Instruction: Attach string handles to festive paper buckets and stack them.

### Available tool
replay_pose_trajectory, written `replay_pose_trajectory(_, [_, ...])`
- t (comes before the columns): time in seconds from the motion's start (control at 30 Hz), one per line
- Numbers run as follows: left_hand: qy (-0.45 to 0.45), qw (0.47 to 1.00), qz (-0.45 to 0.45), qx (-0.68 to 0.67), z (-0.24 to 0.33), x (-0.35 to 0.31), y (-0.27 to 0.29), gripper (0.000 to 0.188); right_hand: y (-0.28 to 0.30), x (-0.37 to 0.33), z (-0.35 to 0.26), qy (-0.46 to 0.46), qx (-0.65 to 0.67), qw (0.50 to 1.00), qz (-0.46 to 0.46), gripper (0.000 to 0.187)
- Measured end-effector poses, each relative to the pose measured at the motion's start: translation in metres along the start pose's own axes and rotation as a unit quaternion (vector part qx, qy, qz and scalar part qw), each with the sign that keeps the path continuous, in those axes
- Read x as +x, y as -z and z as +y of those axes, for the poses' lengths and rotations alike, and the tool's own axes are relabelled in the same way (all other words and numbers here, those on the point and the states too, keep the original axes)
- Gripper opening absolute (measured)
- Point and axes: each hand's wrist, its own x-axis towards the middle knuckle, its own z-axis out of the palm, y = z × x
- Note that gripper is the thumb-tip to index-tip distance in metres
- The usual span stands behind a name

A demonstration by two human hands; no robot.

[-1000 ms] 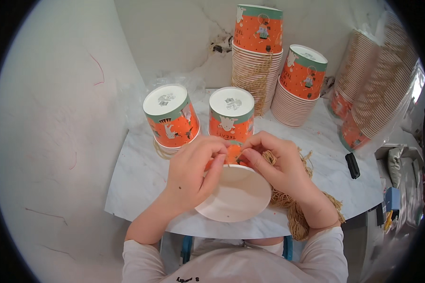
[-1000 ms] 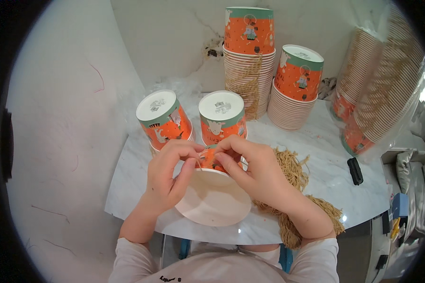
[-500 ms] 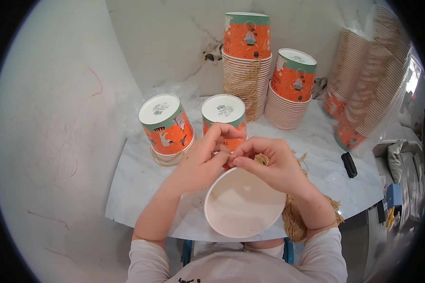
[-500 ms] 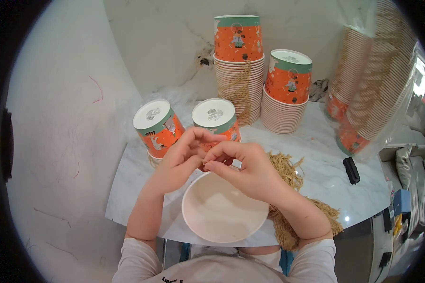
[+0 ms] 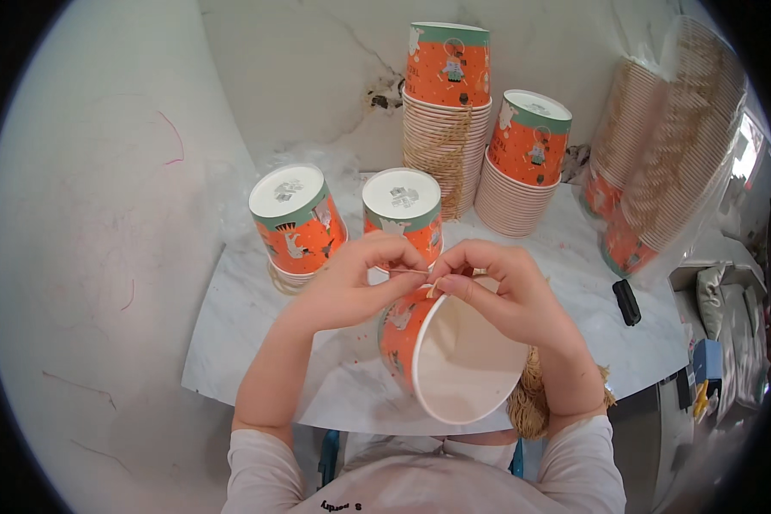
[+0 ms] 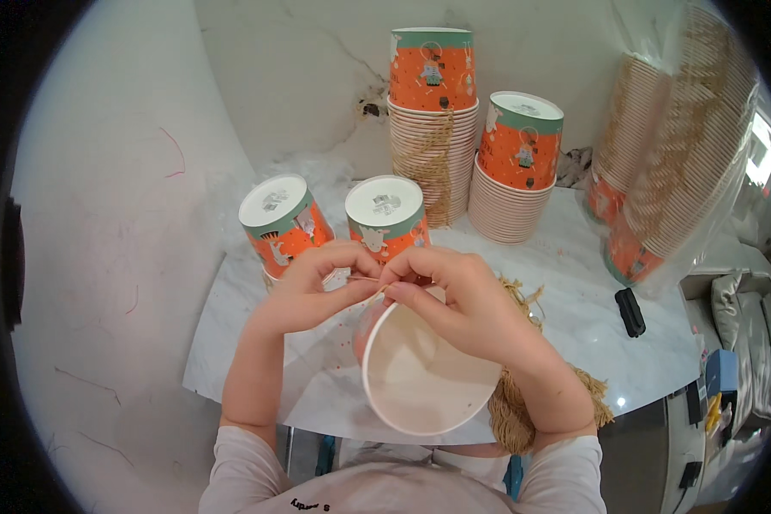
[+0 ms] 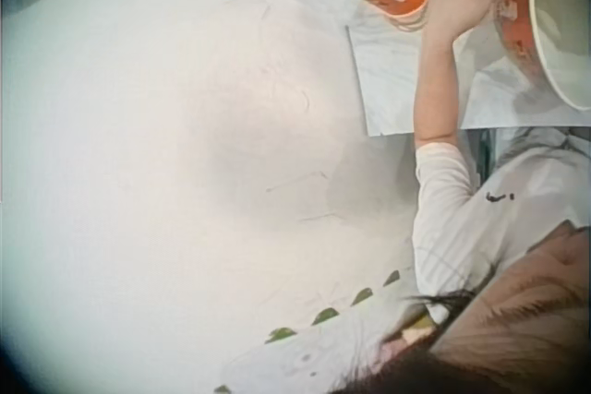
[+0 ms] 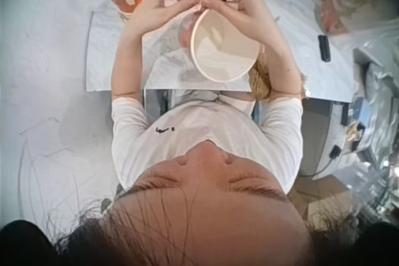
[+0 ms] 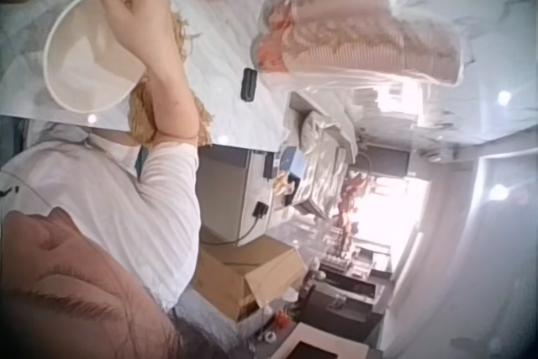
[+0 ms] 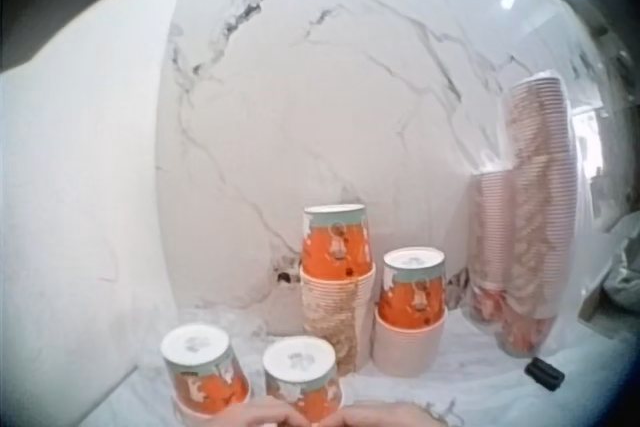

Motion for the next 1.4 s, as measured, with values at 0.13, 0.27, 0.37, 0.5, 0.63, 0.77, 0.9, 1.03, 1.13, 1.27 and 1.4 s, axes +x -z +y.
replay_pose_trajectory(0.13, [-0.063,0.996,0.055,-0.029,0.015,-0.018,0.013,0.008,-0.001,0.002,0.001,0.017,-0.036,0.999,-0.010,0.010])
replay_pose_trajectory(0.27, [0.020,0.986,0.054,-0.155,0.026,-0.026,0.020,0.009,-0.003,0.002,0.003,0.011,-0.029,0.999,-0.029,0.009])
replay_pose_trajectory(0.37, [0.028,0.993,0.044,-0.104,0.027,-0.028,0.020,0.009,-0.004,0.004,0.002,-0.004,0.001,0.999,-0.049,0.009])
replay_pose_trajectory(0.5, [0.102,0.988,0.084,-0.075,0.044,-0.028,0.017,0.009,-0.001,0.005,0.002,0.012,0.031,0.996,-0.086,0.009])
replay_pose_trajectory(0.63, [0.033,0.991,0.110,-0.070,0.028,-0.029,0.020,0.009,-0.002,0.006,0.002,0.018,0.040,0.994,-0.098,0.009])
replay_pose_trajectory(0.77, [0.017,0.997,0.075,0.031,0.030,-0.029,0.021,0.011,-0.002,0.004,0.003,0.023,0.032,0.995,-0.096,0.009])
replay_pose_trajectory(0.9, [0.036,0.997,0.058,0.030,0.025,-0.032,0.012,0.009,-0.002,0.001,-0.002,0.012,0.046,0.996,-0.081,0.009])
replay_pose_trajectory(1.03, [0.081,0.996,0.014,0.033,0.022,-0.030,0.001,0.010,-0.001,0.002,-0.007,-0.012,0.040,0.994,-0.098,0.008])
replay_pose_trajectory(1.13, [0.096,0.995,-0.002,0.010,0.016,-0.030,-0.003,0.013,-0.004,0.003,-0.003,0.011,-0.013,0.995,-0.103,0.008])
replay_pose_trajectory(1.27, [0.084,0.996,0.002,-0.014,0.005,-0.040,0.002,0.014,-0.010,0.004,0.001,-0.026,-0.007,0.997,-0.073,0.010])
replay_pose_trajectory(1.4, [0.139,0.984,0.029,-0.108,0.015,-0.051,0.003,0.017,-0.015,0.006,0.009,-0.094,0.118,0.988,-0.037,0.012])
